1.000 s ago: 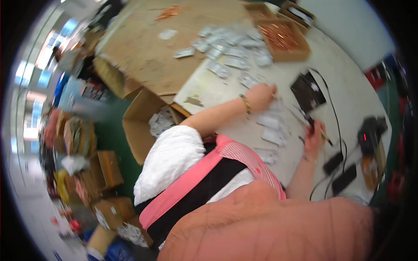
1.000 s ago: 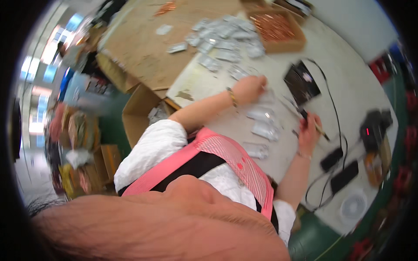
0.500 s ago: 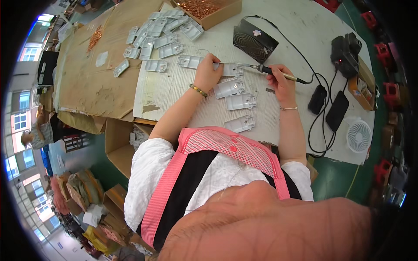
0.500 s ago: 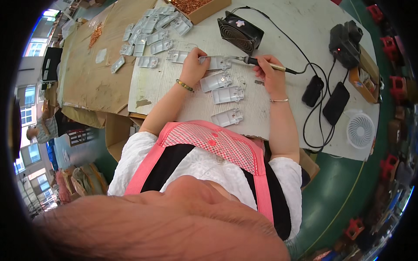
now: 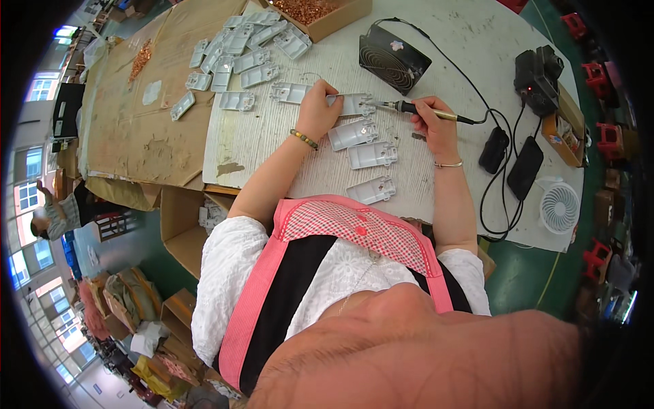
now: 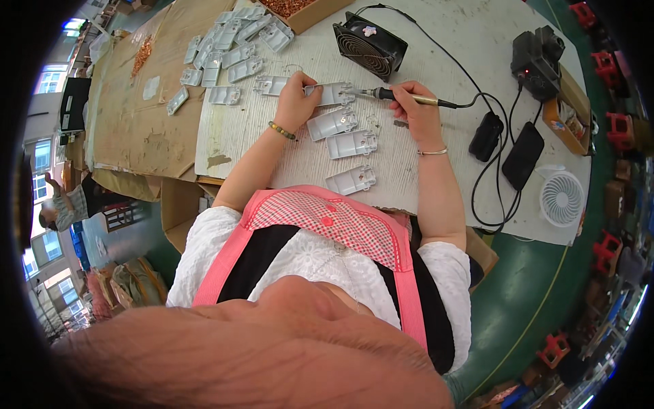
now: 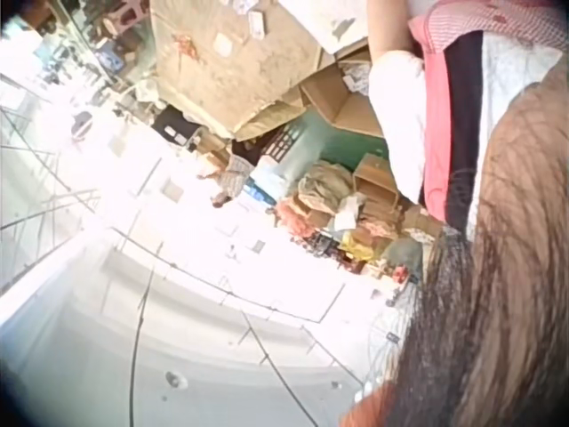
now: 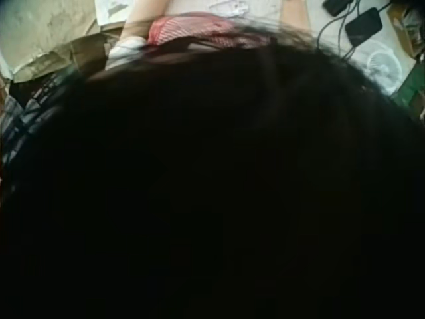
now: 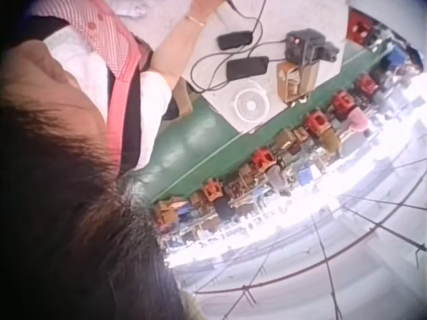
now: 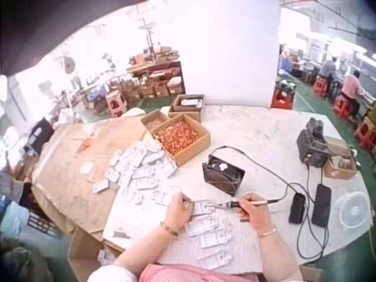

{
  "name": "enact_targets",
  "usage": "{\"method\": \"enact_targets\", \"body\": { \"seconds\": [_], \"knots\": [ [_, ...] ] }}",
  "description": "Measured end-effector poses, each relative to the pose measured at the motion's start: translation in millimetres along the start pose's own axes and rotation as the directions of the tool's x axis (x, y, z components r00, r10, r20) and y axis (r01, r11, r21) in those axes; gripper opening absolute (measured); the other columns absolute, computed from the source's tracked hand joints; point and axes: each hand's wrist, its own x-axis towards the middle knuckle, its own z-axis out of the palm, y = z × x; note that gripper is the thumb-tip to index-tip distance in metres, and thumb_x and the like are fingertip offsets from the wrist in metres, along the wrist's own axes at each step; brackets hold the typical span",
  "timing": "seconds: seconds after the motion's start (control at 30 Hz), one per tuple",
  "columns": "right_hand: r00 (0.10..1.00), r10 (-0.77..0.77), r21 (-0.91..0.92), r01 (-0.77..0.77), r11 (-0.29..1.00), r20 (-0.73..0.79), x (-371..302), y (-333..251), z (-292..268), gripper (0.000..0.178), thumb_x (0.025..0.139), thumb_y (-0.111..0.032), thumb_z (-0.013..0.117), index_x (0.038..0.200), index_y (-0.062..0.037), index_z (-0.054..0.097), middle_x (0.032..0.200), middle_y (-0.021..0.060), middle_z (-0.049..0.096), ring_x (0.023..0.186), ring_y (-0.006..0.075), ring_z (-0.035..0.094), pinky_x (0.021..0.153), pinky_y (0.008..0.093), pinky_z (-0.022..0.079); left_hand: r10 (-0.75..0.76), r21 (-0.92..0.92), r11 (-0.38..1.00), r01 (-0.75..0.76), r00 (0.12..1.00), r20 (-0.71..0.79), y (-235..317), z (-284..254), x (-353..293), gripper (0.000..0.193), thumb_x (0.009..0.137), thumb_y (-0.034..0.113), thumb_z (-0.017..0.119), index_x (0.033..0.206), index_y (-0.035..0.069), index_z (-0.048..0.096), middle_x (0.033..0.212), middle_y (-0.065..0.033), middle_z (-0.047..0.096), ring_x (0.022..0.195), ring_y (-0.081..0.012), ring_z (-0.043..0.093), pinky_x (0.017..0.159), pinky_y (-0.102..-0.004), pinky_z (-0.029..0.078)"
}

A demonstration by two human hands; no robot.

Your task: Soldering small metal components onto white plastic parts at a factory workbench.

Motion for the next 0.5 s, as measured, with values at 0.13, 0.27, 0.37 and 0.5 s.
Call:
{"method": "enact_targets", "body": {
  "seconds": [0.13,0.27,0.37,0.5],
  "knots": [
    [0.999,0.029,-0.014,-0.029,0.999,0.015,-1.1,-1.8,0.9,0.016,0.08,-0.019,0.06,0.083,-0.0035,0.061,0.064,0.0023,0.058,0.05,0.0054,0.05,0.046,0.0165,0.039,0.015,-0.009,1.0,-0.015,1.0,0.009,-0.7,0.1,-0.1,0.02,0.072,0.015,0.062,0.083,0.001,0.052,0.08,-0.0158,0.059,0.077,-0.0302,0.057,0.068,-0.0352,0.046],
    [1.0,0.028,-0.008,-0.028,1.0,0.014,-1.4,-2.3,1.1,0.016,0.08,-0.019,0.06,0.083,-0.0032,0.061,0.064,0.0026,0.058,0.051,0.0056,0.05,0.047,0.0168,0.04,-0.004,-0.007,1.0,0.004,1.0,0.009,-0.9,0.3,-0.5,0.02,0.073,0.015,0.063,0.083,0.001,0.052,0.079,-0.0154,0.059,0.077,-0.0297,0.057,0.067,-0.0349,0.045],
    [1.0,0.024,-0.005,-0.024,1.0,0.015,-1.0,-1.6,1.2,0.017,0.08,-0.019,0.061,0.084,-0.0031,0.061,0.064,0.0027,0.058,0.051,0.0056,0.05,0.047,0.0168,0.04,0.001,-0.015,1.0,-0.001,1.0,0.01,-2.8,1.0,-0.9,0.02,0.073,0.015,0.063,0.083,0.001,0.052,0.079,-0.0151,0.059,0.076,-0.0292,0.057,0.067,-0.0347,0.045],
    [1.0,0.01,-0.011,-0.01,1.0,-0.017,-1.4,-1.6,0.4,0.016,0.08,-0.019,0.061,0.084,-0.0032,0.061,0.064,0.0027,0.058,0.05,0.0053,0.05,0.046,0.0163,0.04,0.032,-0.047,0.998,-0.032,0.999,-0.003,-7.9,3.6,-1.2,0.021,0.074,0.016,0.064,0.082,0.001,0.051,0.073,-0.0115,0.057,0.061,-0.0221,0.055,0.056,-0.0313,0.044]
  ]
}}
